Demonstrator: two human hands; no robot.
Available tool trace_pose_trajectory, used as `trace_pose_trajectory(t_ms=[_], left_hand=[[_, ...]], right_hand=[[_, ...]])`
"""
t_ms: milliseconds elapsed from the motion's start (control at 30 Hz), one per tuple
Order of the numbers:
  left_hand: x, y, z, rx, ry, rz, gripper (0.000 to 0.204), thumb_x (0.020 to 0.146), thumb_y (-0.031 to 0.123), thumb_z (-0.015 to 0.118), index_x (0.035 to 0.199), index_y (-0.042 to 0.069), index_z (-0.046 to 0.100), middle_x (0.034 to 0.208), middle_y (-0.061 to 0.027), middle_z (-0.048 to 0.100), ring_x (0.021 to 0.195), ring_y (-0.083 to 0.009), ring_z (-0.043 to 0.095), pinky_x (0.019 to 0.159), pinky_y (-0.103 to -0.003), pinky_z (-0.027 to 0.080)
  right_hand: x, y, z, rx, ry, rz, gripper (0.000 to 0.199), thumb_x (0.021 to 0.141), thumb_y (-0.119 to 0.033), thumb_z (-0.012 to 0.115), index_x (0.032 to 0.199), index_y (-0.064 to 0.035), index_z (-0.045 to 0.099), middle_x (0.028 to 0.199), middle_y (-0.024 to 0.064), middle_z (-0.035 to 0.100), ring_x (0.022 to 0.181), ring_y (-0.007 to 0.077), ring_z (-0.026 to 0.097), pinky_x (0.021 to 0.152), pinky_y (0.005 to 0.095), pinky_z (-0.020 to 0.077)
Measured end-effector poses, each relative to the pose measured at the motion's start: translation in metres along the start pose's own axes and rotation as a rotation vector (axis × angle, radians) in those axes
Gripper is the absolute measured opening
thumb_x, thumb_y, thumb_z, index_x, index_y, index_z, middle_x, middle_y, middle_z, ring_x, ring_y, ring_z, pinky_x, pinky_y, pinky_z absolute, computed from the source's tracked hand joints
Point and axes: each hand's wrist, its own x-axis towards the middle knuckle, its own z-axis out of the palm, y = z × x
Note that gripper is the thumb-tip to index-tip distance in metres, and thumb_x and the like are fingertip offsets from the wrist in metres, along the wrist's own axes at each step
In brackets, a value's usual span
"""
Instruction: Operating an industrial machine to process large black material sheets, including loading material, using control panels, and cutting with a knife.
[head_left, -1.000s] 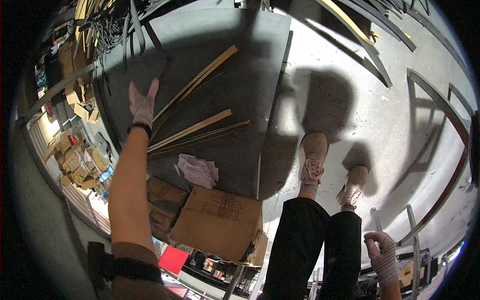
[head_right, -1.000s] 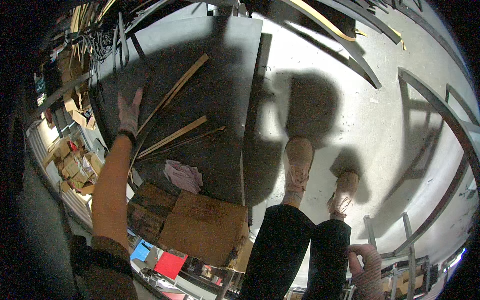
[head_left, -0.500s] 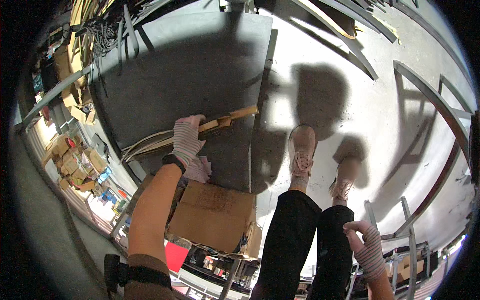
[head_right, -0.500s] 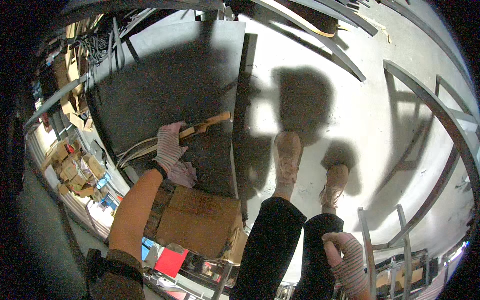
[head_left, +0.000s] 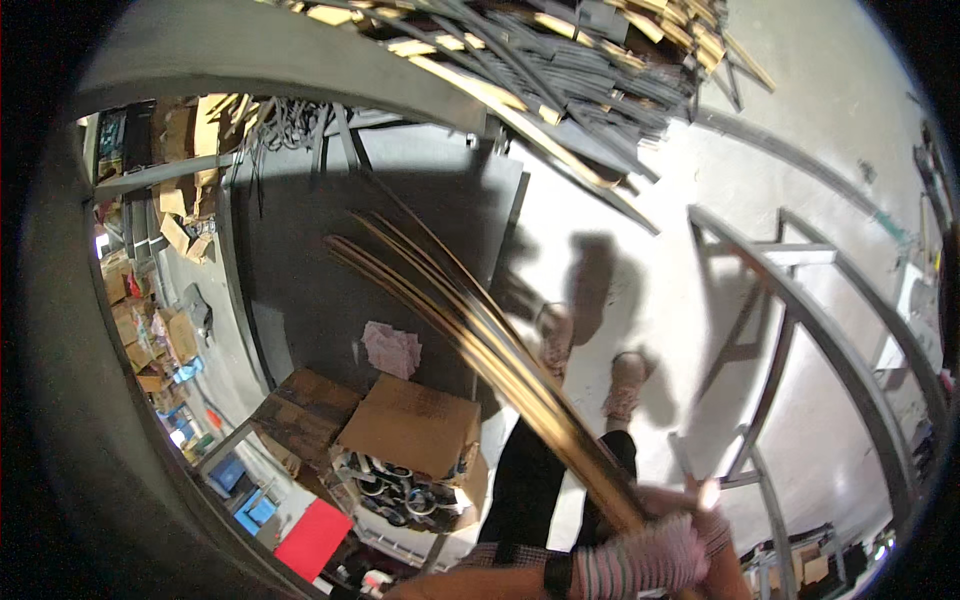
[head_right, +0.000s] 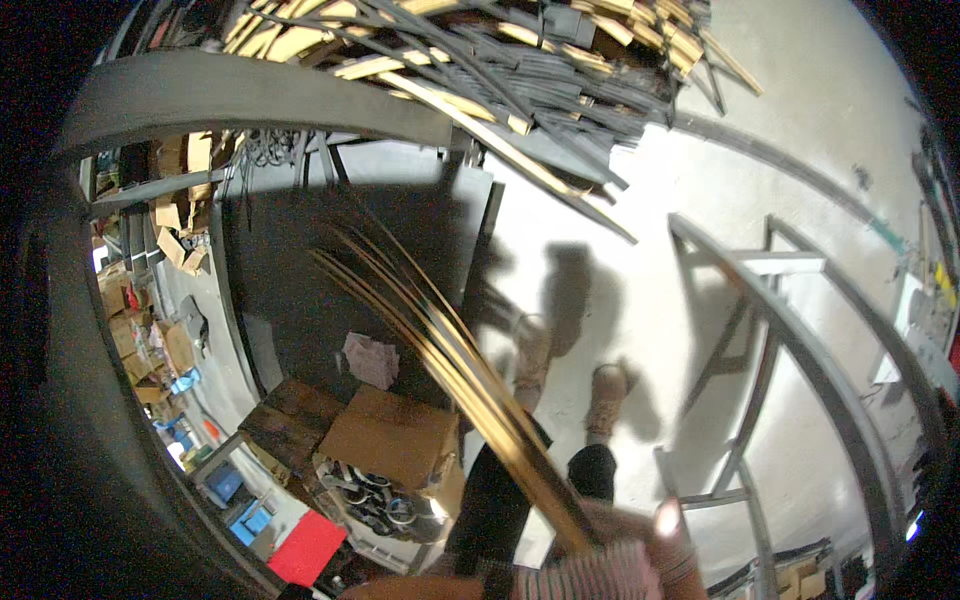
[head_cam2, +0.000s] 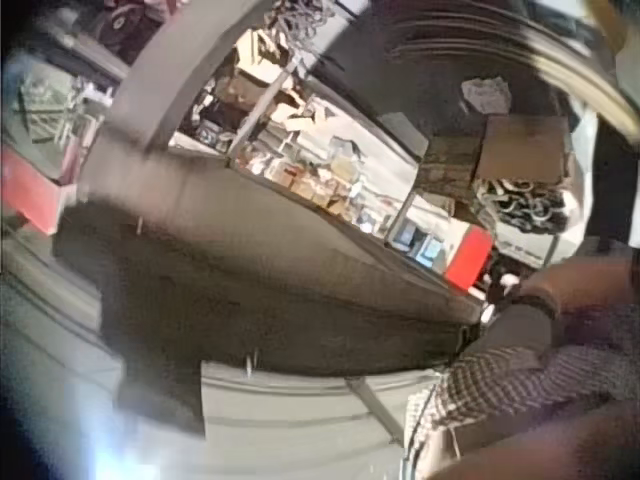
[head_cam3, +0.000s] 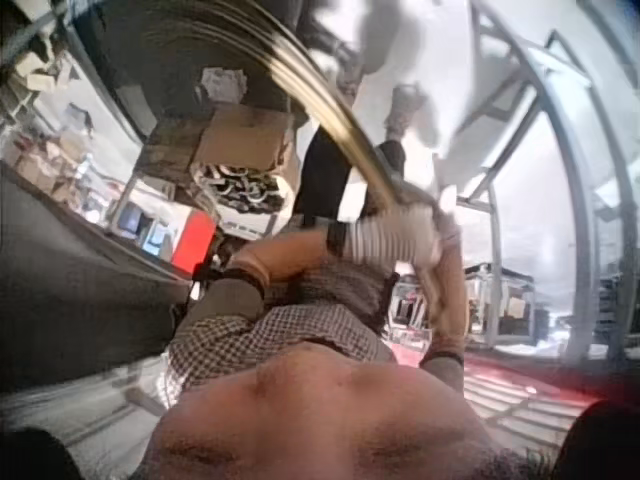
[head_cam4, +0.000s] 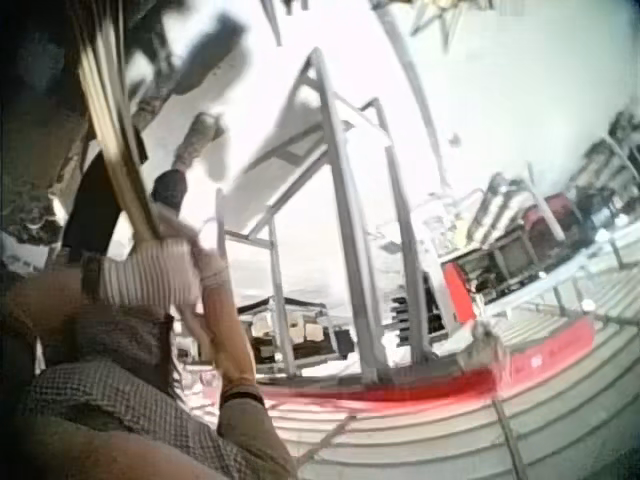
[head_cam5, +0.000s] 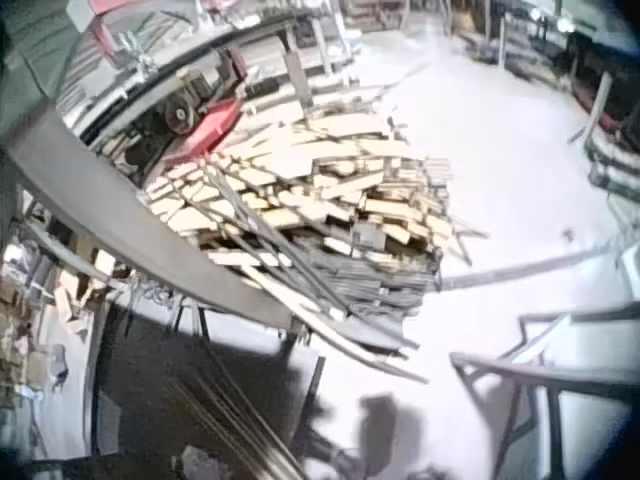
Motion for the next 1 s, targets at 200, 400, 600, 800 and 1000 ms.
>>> trace_pose_trajectory(t_ms=[200,400,600,800,1000], left_hand=[[-0.037,0.151,0.011,-0.45,-0.147,0.247,0.014,0.083,0.021,0.061,0.082,0.008,0.065,0.078,-0.0089,0.065,0.076,-0.024,0.065,0.07,-0.038,0.051],[-0.088,0.151,0.075,-1.225,-0.132,-0.185,0.025,0.089,0.024,0.057,0.109,0.009,0.056,0.099,-0.0109,0.062,0.092,-0.0261,0.062,0.084,-0.041,0.049],[-0.053,0.112,0.179,-2.533,0.195,-0.118,0.044,0.095,0.026,0.053,0.136,0.01,0.047,0.121,-0.013,0.058,0.109,-0.0283,0.059,0.098,-0.044,0.047],[-0.012,0.156,-0.047,-2.232,0.257,0.271,0.074,0.093,0.028,0.062,0.152,0.007,0.023,0.134,-0.0089,0.05,0.119,-0.026,0.054,0.107,-0.042,0.042],[-0.005,0.175,-0.194,-1.894,0.453,0.556,0.074,0.088,0.03,0.069,0.147,0.006,0.033,0.128,-0.0117,0.056,0.116,-0.0251,0.057,0.104,-0.041,0.045]], right_hand=[[-0.085,-0.009,0.155,-0.012,-0.288,0.086,0.064,0.079,-0.016,0.072,0.134,0.0022,0.045,0.122,0.0135,0.058,0.107,0.0232,0.058,0.089,0.0369,0.0508],[-0.144,0.071,0.148,-0.192,-0.014,-0.342,0.073,0.077,-0.021,0.075,0.139,0.0018,0.042,0.122,0.0123,0.06,0.1,0.0251,0.063,0.089,0.0386,0.0523],[-0.264,0.129,0.128,-0.849,0.254,-0.484,0.065,0.085,-0.043,0.063,0.141,-0.0141,0.046,0.136,0.0203,0.054,0.119,0.0329,0.054,0.1,0.0384,0.0432],[-0.32,0.13,0.166,-1.025,0.603,-0.401,0.061,0.084,-0.034,0.066,0.136,-0.0092,0.049,0.126,0.0198,0.058,0.11,0.0334,0.059,0.094,0.04,0.047],[-0.339,0.104,0.207,-1.229,0.818,-0.489,0.056,0.082,-0.026,0.069,0.131,-0.0043,0.052,0.116,0.0194,0.063,0.101,0.034,0.063,0.087,0.0417,0.0507]])
